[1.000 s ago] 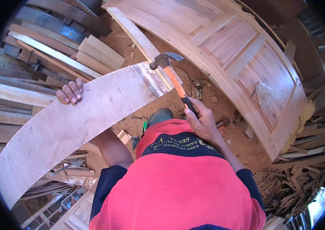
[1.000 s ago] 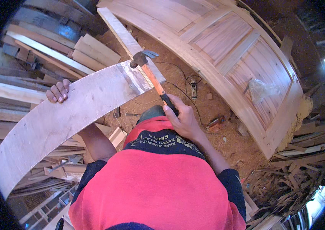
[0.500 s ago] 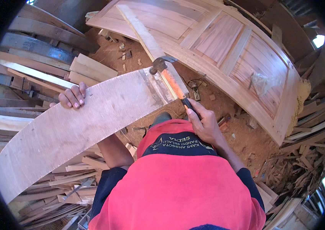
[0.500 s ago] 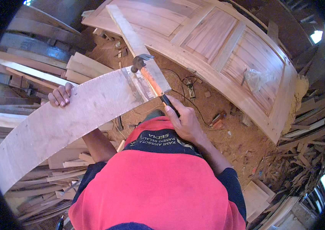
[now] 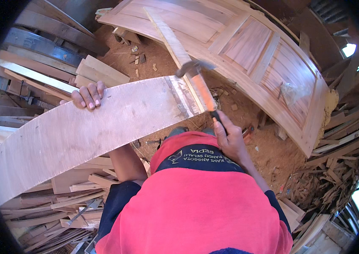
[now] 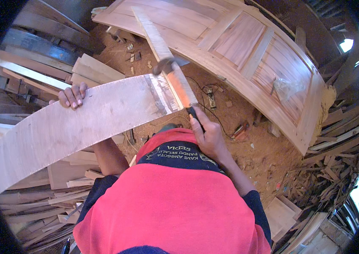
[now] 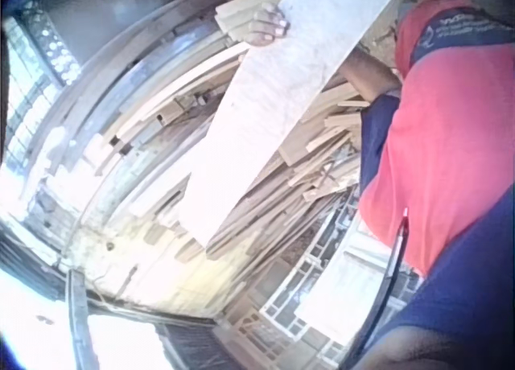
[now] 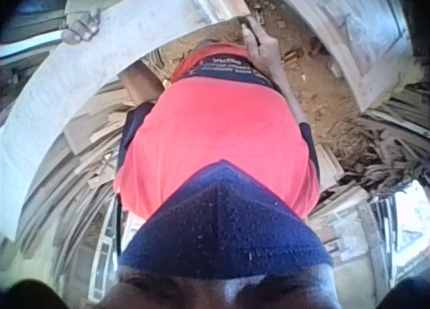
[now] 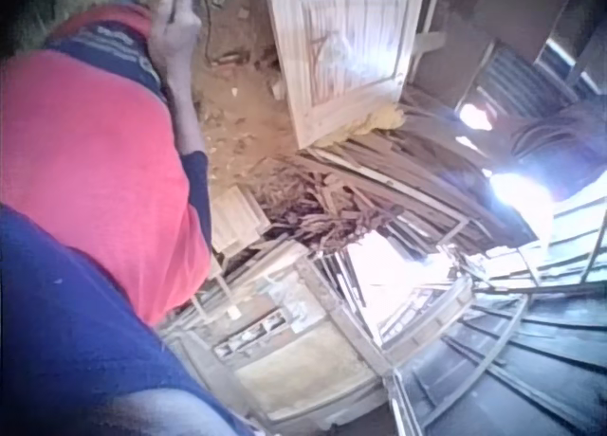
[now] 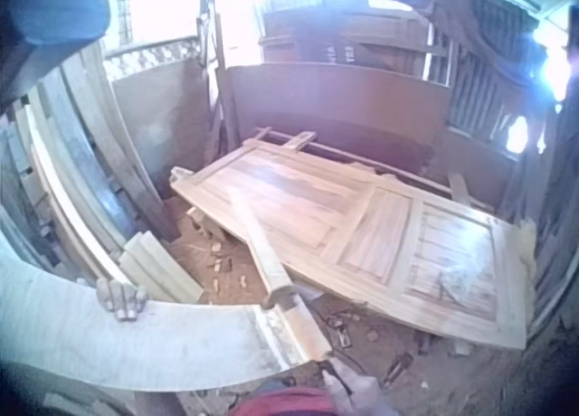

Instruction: The person assembles a wooden door by positioning wooden panels and slats into the frame and securing them using a hammer and a chisel.

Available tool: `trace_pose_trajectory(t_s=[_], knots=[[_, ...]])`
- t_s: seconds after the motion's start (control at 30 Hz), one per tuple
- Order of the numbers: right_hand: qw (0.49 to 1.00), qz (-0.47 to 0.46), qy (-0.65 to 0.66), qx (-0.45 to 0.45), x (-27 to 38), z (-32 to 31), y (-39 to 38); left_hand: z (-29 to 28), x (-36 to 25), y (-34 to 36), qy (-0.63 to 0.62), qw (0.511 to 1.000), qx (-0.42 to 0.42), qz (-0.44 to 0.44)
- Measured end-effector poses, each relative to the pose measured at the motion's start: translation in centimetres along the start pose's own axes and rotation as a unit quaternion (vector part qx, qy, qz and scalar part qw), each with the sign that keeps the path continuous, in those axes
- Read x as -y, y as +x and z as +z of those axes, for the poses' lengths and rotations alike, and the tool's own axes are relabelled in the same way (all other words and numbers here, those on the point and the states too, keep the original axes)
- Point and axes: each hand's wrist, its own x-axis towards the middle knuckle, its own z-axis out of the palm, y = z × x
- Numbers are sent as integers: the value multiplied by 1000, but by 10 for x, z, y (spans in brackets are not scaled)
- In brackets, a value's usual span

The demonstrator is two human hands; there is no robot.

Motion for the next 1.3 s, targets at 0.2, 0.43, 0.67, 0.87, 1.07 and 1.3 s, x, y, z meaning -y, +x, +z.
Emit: trace_pose_trajectory(t_s=[0.2, 0.43, 0.67, 0.87, 1.07, 1.3], knots=[[992, 78, 86, 55, 18, 19, 0, -39, -21, -20, -28, 998, 49, -14], [971, -34, 226, 67, 68, 54, 9, -19, 19, -46, -68, 997, -23, -31], [960, -109, 184, 183, 123, 93, 38, 31, 49, -73, -97, 976, -166, -106], [943, -252, 130, 172, 131, 119, 43, 21, 90, -113, 26, 925, -348, -152], [959, -158, 190, 135, 121, 115, 32, 23, 82, -122, -240, 942, -163, -171], [966, -199, 89, 143, 130, 123, 38, 5, 110, -127, -144, 965, -165, -142]])
